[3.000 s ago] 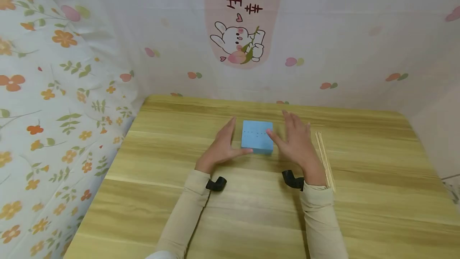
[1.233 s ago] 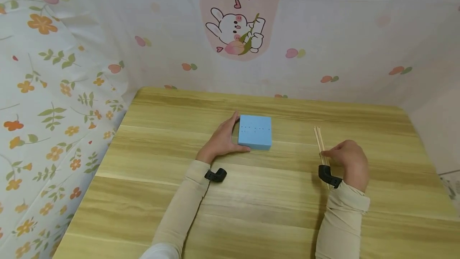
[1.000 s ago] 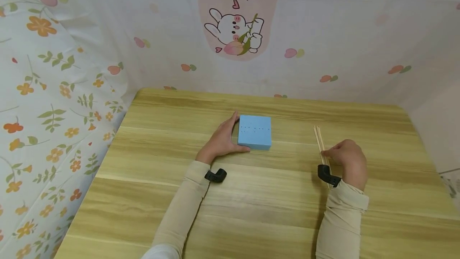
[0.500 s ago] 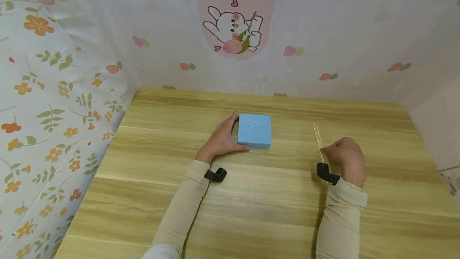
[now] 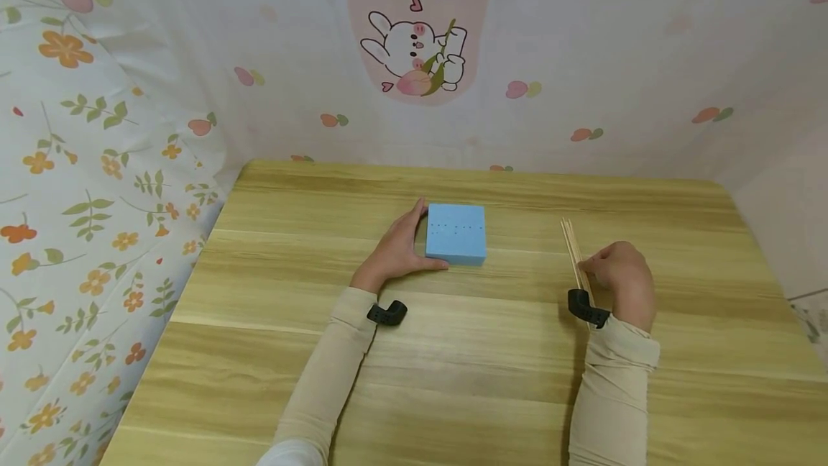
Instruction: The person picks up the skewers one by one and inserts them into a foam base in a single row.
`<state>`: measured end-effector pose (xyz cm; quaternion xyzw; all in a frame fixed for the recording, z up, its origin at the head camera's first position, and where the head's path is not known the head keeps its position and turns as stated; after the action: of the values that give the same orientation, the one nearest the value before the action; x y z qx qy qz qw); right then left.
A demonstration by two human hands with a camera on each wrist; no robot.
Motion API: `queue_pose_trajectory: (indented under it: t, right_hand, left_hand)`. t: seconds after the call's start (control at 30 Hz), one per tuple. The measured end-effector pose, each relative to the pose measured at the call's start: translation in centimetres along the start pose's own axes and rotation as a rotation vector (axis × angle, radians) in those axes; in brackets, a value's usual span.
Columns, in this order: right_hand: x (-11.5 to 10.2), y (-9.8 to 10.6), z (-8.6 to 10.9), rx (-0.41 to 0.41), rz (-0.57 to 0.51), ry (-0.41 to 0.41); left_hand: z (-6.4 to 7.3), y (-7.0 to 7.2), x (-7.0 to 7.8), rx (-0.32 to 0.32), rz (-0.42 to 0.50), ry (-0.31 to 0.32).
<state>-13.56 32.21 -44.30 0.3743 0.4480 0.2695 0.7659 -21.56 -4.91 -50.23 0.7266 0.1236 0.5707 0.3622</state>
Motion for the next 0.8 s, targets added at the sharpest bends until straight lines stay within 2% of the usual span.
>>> queue_pose_trajectory:
  t: [0.23,0.43,0.63,0.8]
  right_hand:
    - [0.2,0.2,0.4,0.016,-0.012,0.009]
    - [-0.3,1.1,1.1,0.065,-0.065,0.089]
    - [-2.7,1.6,1.8,0.068,-0.064,0.255]
    - [-5.8,1.0,2.5,0.110,-0.128,0.384]
  left_hand:
    - [0.1,-0.1,-0.1,0.004,0.003,0.000]
    - [0.1,-0.1,-0.1,0.004,0.002,-0.001]
    - [0.1,0.0,-0.2,0.003,0.002,-0.015]
    - [0.1,0.0,-0.4,-0.019,-0.015,-0.012]
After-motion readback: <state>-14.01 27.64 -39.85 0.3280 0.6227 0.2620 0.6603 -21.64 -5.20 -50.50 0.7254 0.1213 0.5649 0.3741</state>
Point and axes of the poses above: each hand's wrist, its own z-axis away from the middle knuckle, its own y-axis out of the back of the hand, x = y × z, the point moved 3 cm from there along -z, towards the middle knuckle, and after that the axes turned 9 degrees about x, right-handed, at the moved point
